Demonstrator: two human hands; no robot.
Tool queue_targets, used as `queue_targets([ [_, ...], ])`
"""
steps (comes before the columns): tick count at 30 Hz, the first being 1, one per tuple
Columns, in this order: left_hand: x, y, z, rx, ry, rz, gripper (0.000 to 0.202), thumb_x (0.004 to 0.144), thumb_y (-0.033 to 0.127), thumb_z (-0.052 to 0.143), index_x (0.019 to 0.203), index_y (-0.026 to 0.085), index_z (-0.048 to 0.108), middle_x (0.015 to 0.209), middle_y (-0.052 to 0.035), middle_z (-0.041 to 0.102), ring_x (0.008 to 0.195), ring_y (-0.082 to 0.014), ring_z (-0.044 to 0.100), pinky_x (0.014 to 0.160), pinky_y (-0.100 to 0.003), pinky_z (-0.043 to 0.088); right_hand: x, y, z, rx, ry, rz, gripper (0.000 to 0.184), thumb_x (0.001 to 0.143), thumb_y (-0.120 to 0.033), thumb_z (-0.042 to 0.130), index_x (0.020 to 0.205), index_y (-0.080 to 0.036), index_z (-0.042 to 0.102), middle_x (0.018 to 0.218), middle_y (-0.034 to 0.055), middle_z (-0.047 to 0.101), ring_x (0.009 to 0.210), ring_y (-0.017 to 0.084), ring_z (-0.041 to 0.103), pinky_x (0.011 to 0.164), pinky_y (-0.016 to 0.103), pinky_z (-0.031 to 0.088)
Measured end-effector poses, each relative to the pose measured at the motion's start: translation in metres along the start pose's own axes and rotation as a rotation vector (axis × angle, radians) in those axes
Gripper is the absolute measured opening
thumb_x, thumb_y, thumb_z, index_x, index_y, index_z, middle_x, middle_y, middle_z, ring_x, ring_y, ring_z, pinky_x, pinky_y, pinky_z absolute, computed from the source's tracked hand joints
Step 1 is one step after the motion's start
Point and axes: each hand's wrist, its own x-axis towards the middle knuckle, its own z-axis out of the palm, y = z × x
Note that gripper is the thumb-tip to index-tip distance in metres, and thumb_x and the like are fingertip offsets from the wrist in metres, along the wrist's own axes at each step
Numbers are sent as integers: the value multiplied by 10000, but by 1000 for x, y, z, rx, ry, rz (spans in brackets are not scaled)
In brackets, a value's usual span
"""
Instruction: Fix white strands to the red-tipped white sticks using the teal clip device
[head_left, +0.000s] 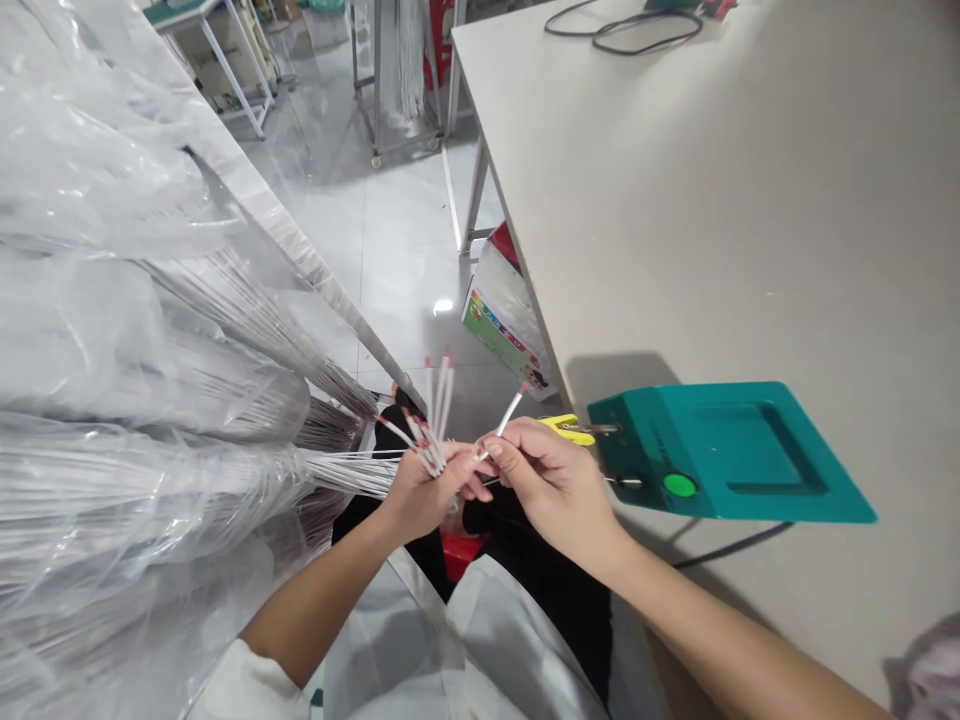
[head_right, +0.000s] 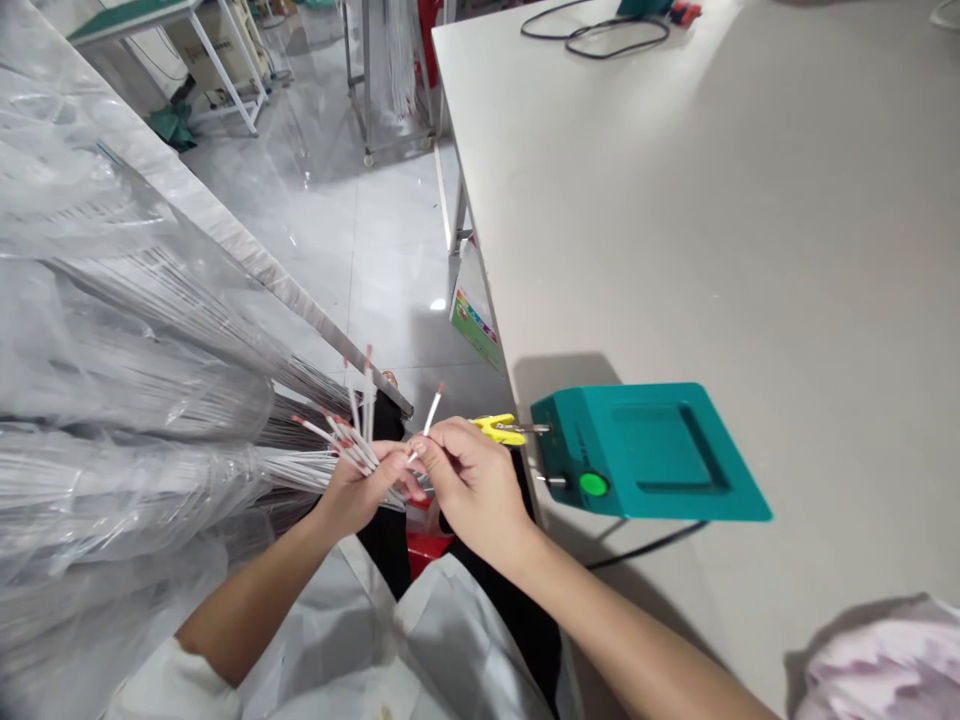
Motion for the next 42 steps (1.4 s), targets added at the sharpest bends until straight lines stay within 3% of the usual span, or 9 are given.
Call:
queue_targets([
  [5, 7, -4, -2, -241, 442, -12, 446, 768, 474, 584, 1026, 116, 653, 749, -96, 724, 710, -190, 678, 689, -294, 525, -5, 4, 5, -67, 31, -30, 255, 859, -257, 502, 615, -194, 541, 663, 22, 589, 618, 139, 551, 586, 271, 448],
  [8, 12, -3, -6, -279, 571, 54, 440, 754, 466, 605, 1027, 124, 644, 745, -82, 723, 738, -179, 682, 710, -273, 520, -7, 2, 5, -108, 90, -106, 207, 856, -221, 502, 658, -204, 561, 726, 36, 631, 716, 164, 593, 666, 297, 478],
  [10, 11, 0, -8, -272, 596, 97, 434, 764, 463, 593, 1044, 133, 633, 703, -56, 711, 585, -126, 649, 582, -220, 496, -7, 2, 5, -158, 121, -152, 176, 858, -197, 490, 702, -208, 569, 750, 42, 639, 761, 173, 601, 703, 307, 484],
  [14, 1, 8, -1, -154, 455, 110, 342, 753, 397, 622, 981, 145, 667, 722, -27, 686, 369, -20, 421, 373, -172, 327, -10, 10, 11, -257, -19, -160, 175, 874, -177, 445, 772, -189, 587, 767, 54, 610, 721, 155, 593, 679, 283, 493],
  [17, -5, 14, 10, -48, 341, 100, 164, 648, 243, 715, 780, 147, 698, 838, -41, 688, 498, -50, 518, 496, -193, 430, -15, 17, 21, -281, -95, -187, 199, 873, -163, 413, 793, -165, 595, 793, 76, 598, 720, 156, 596, 644, 274, 506],
  [21, -4, 13, 12, -19, 389, 31, 97, 683, 232, 671, 727, 148, 691, 740, -48, 692, 611, -119, 593, 562, -234, 464, -16, 18, 21, -292, -152, -212, 207, 864, -155, 417, 802, -163, 614, 790, 76, 599, 703, 156, 598, 629, 277, 509],
  [28, -2, 9, 7, -45, 373, 50, 171, 699, 290, 668, 790, 151, 709, 691, -39, 693, 616, -128, 601, 610, -253, 479, -4, 3, 1, -137, 129, -196, 132, 826, -129, 514, 881, -172, 627, 827, 58, 622, 732, 137, 597, 672, 267, 493],
  [36, -4, 14, 10, 121, 216, 50, 138, 734, 236, 607, 694, 140, 697, 648, -12, 658, 642, -129, 564, 621, -237, 448, -4, 4, 5, -99, 139, -210, 84, 790, -133, 571, 797, -194, 629, 746, 28, 620, 653, 125, 587, 602, 256, 479],
  [42, -5, 9, 8, -38, 253, -57, 132, 690, 257, 665, 719, 130, 645, 588, 6, 623, 447, -61, 470, 467, -200, 375, -3, 7, 6, 89, 57, -62, 109, 831, -180, 540, 765, -193, 626, 726, 23, 609, 664, 132, 577, 631, 270, 467],
])
